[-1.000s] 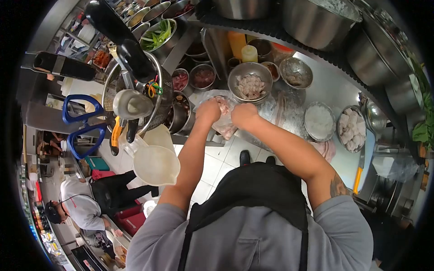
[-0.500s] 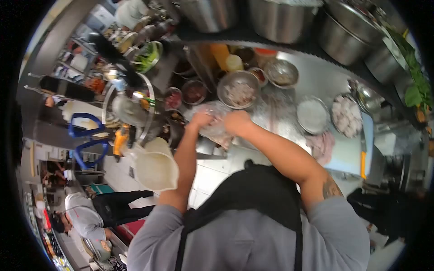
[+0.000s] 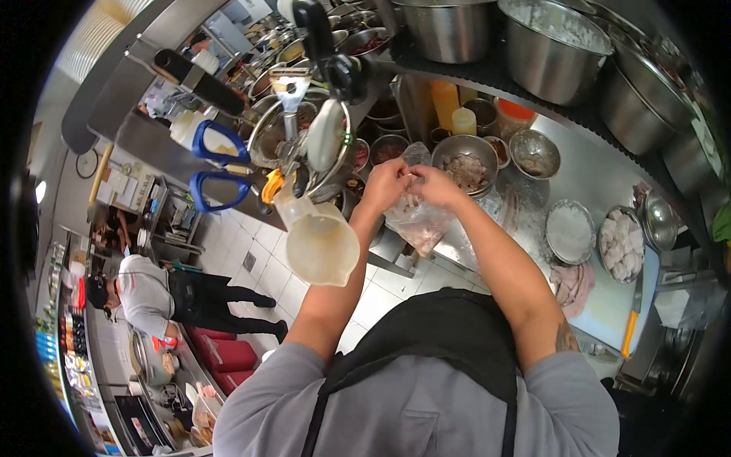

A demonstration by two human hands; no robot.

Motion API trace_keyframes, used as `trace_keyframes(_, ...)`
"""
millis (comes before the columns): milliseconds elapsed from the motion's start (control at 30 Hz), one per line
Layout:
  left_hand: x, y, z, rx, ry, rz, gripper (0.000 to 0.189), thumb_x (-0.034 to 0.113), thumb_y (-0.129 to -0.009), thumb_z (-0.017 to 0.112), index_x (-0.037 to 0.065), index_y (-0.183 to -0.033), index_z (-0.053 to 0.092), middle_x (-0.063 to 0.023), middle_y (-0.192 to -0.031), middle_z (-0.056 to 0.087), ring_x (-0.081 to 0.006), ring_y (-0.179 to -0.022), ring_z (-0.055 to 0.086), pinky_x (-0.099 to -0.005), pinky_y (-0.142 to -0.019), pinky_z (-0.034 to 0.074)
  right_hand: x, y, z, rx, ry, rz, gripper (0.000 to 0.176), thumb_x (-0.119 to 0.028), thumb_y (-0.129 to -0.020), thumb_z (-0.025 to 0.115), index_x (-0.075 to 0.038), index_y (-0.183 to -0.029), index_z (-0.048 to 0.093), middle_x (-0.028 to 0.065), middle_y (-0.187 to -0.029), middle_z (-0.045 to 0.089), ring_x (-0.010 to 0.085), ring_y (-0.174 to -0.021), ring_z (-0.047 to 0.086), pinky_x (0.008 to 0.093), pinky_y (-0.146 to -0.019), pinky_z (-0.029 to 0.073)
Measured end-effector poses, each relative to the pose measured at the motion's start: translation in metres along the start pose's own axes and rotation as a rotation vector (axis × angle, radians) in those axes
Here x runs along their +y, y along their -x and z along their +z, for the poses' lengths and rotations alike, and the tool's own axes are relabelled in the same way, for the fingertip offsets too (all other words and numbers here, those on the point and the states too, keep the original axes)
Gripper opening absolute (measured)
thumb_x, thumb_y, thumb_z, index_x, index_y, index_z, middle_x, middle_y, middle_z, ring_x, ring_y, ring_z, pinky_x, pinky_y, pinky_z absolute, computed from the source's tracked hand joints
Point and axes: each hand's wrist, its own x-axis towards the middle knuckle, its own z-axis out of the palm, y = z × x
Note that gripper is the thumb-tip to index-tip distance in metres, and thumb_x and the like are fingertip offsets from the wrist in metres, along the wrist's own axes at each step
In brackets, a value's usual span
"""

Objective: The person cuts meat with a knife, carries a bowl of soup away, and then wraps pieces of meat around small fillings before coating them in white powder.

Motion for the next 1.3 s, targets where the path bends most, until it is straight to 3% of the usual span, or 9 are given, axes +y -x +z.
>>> trace_keyframes(233,0.003,0.001,-0.012,-0.039,0.100,-0.160,0.021,0.018,-0.078,0.074,0.001,-0.086,0.065,-0.0185,-0.078,0.066,-0.0351,-0.073,0.065,-0.0418,-0.067,0.050,0.013,-0.018,-0.004,0.067,0.123,-0.089,0.019,-0.019,-0.082,0.073,-0.002,-0.090,0.068,0.0048,-0.078,0.067,0.0138,-0.069,0.059,0.0333,-0.062,0.048)
trace_keyframes(333,-0.017,0.001,-0.009,-0.054,-0.019,-0.051,0.022,0.020,-0.079,0.073,0.002,-0.090,0.068,-0.0196,-0.084,0.068,-0.0377,-0.081,0.066,-0.0437,-0.072,0.051,-0.010,-0.011,-0.013,0.048,0.510,-0.112,0.024,-0.025,-0.083,0.072,-0.002,-0.086,0.067,0.0086,-0.075,0.066,0.0161,-0.068,0.060,0.0346,-0.063,0.048)
trace_keyframes(400,-0.025,-0.004,-0.009,-0.180,-0.260,-0.036,0.022,0.022,-0.080,0.071,0.004,-0.094,0.071,-0.0206,-0.089,0.068,-0.0387,-0.087,0.065,-0.0478,-0.078,0.051,0.002,-0.018,-0.022,0.068,0.574,-0.212,0.030,-0.032,-0.084,0.072,-0.002,-0.085,0.066,0.0106,-0.075,0.065,0.0177,-0.068,0.060,0.0348,-0.064,0.048)
trace_keyframes(567,0.000,0.000,-0.024,0.014,-0.158,-0.135,0.020,0.022,-0.082,0.071,0.005,-0.091,0.069,-0.0184,-0.094,0.067,-0.0369,-0.088,0.065,-0.0457,-0.079,0.051,-0.006,-0.028,-0.025,0.021,0.357,-0.224,0.029,-0.032,-0.087,0.071,-0.003,-0.086,0.065,0.0063,-0.075,0.065,0.0145,-0.068,0.059,0.0330,-0.065,0.047)
trace_keyframes(700,-0.034,0.001,0.006,0.563,-0.247,-0.073,0.029,0.020,-0.084,0.069,0.004,-0.107,0.060,-0.0144,-0.090,0.066,-0.0324,-0.082,0.066,-0.0413,-0.075,0.052,-0.022,-0.035,-0.020,0.099,0.233,-0.232,0.028,-0.029,-0.086,0.073,-0.002,-0.086,0.064,0.0053,-0.076,0.066,0.0126,-0.069,0.059,0.0312,-0.066,0.048)
trace_keyframes(800,0.001,0.011,-0.009,0.318,-0.071,-0.341,0.032,0.016,-0.083,0.069,0.003,-0.110,0.058,-0.0146,-0.092,0.066,-0.0290,-0.083,0.066,-0.0387,-0.076,0.052,-0.049,-0.027,-0.016,0.202,0.362,-0.241,0.028,-0.027,-0.085,0.073,0.000,-0.086,0.063,0.0073,-0.076,0.066,0.0135,-0.068,0.060,0.0316,-0.066,0.049)
trace_keyframes(1000,-0.018,0.001,0.031,0.370,0.542,-0.128,0.018,0.006,-0.090,0.061,-0.001,-0.106,0.057,-0.0067,-0.097,0.067,-0.0147,-0.088,0.064,-0.0305,-0.078,0.050,-0.067,-0.040,-0.014,0.136,0.200,-0.308,0.028,-0.025,-0.086,0.072,0.001,-0.085,0.061,0.0101,-0.076,0.066,0.0163,-0.068,0.061,0.0341,-0.064,0.049)
trace_keyframes(1133,-0.029,-0.002,0.023,0.153,1.117,-0.211,0.012,0.008,-0.095,0.060,0.002,-0.105,0.060,-0.0022,-0.095,0.065,-0.0090,-0.083,0.059,-0.0253,-0.080,0.047,-0.082,-0.036,-0.023,0.179,0.251,-0.338,0.028,-0.026,-0.090,0.069,0.000,-0.087,0.058,0.0099,-0.075,0.064,0.0153,-0.069,0.059,0.0340,-0.064,0.048)
trace_keyframes(1300,-0.033,-0.002,0.011,0.095,1.074,-0.250,0.013,0.014,-0.099,0.056,0.003,-0.104,0.061,-0.0006,-0.091,0.064,-0.0084,-0.079,0.057,-0.0254,-0.076,0.046,-0.090,-0.025,-0.024,0.200,0.006,-0.272,0.019,-0.018,-0.093,0.063,-0.001,-0.098,0.056,0.0067,-0.081,0.064,0.0143,-0.069,0.061,0.0319,-0.058,0.050)
